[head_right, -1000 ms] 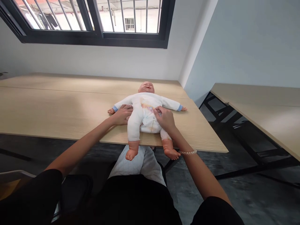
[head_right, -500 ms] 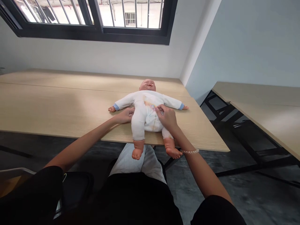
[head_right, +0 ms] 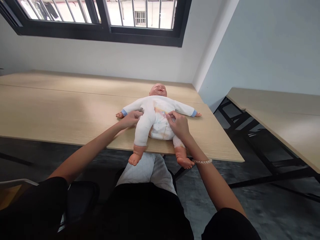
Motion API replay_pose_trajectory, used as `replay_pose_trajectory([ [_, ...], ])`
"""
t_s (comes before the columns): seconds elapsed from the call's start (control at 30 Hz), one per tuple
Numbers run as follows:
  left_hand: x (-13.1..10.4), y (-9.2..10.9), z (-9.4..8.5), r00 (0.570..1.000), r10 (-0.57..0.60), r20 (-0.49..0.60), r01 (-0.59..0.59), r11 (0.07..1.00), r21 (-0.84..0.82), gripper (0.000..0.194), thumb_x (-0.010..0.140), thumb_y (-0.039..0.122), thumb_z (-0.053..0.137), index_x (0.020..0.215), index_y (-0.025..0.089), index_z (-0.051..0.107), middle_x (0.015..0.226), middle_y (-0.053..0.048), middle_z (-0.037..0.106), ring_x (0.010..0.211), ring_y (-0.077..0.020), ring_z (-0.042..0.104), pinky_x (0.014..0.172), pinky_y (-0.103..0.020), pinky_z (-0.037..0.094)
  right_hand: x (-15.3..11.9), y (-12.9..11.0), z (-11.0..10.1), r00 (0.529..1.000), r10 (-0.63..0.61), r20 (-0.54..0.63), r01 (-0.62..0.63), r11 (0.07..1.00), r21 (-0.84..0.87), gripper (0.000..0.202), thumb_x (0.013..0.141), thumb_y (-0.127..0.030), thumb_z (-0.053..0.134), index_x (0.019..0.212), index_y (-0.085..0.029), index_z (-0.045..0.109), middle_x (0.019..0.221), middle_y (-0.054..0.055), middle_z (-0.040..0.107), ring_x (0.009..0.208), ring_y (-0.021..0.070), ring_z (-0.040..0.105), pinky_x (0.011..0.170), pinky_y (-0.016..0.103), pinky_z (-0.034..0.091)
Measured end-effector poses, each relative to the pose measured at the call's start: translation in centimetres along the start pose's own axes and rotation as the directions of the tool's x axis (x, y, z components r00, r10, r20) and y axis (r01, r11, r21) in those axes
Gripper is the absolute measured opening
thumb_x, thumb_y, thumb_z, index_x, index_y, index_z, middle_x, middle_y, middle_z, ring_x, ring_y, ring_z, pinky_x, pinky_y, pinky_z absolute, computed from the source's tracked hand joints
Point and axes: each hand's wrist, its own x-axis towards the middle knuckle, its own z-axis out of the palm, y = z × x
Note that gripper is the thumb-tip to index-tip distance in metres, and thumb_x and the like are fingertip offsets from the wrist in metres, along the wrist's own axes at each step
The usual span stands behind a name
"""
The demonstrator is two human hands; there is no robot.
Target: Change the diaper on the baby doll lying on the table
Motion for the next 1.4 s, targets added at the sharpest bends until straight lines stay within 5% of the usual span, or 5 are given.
replay_pose_trajectory([
  [0.2,0.2,0.4,-1.2,0.984,-0.143,-0.111,0.099,0.938,-0.333,0.026,0.069,0.036,0.077,0.068,0.015,0.061,0.069,0.001,0.061,0.065,-0.0108,0.054,0.061,-0.022,0.04,-0.1,0.0,0.0,1.0,0.004,-0.002,-0.004,1.0,-0.003,0.032,0.094,-0.048,0.052,0.084,-0.02,0.066,0.082,0.008,0.074,0.077,0.0254,0.068,0.072,0.034,0.046],
  [0.5,0.4,0.4,-2.5,0.984,-0.172,-0.04,0.105,0.754,-0.649,0.042,0.066,0.041,0.093,0.086,0.016,0.066,0.082,-0.001,0.069,0.077,-0.0122,0.065,0.075,-0.025,0.051,0.9,-0.4,-0.6,0.997,-0.019,0.071,0.016,0.999,0.044,0.028,0.092,-0.044,0.056,0.086,-0.019,0.066,0.086,0.009,0.074,0.082,0.0255,0.069,0.077,0.037,0.05],
  [0.67,0.5,0.1,-2.3,0.993,-0.113,-0.021,0.072,0.75,-0.658,0.042,0.064,0.041,0.096,0.081,0.015,0.068,0.08,0.001,0.068,0.072,-0.0092,0.062,0.072,-0.022,0.048,3.3,-4.3,-0.5,0.984,-0.065,0.165,0.047,0.993,0.108,0.025,0.09,-0.043,0.063,0.091,-0.019,0.068,0.097,0.009,0.075,0.089,0.0235,0.068,0.08,0.036,0.052],
  [0.87,0.2,0.9,-1.7,0.997,-0.072,0.003,0.058,0.774,-0.631,0.039,0.061,0.039,0.097,0.08,0.016,0.071,0.077,0.002,0.066,0.074,-0.0081,0.059,0.07,-0.021,0.045,5.3,-8.5,2.4,0.926,-0.116,0.358,0.055,0.983,0.175,0.035,0.087,-0.051,0.073,0.1,-0.018,0.071,0.1,0.007,0.074,0.083,0.0202,0.064,0.076,0.032,0.051],
  [1.4,0.2,1.2,-1.8,0.99,-0.13,-0.055,0.062,0.752,-0.656,0.047,0.06,0.047,0.097,0.079,0.017,0.066,0.084,0.001,0.064,0.08,-0.0114,0.06,0.074,-0.023,0.049,6.5,-9.7,4.1,0.948,-0.212,0.236,0.183,0.973,0.139,0.017,0.092,-0.034,0.069,0.086,-0.018,0.066,0.094,0.007,0.068,0.088,0.0204,0.063,0.077,0.031,0.049],
])
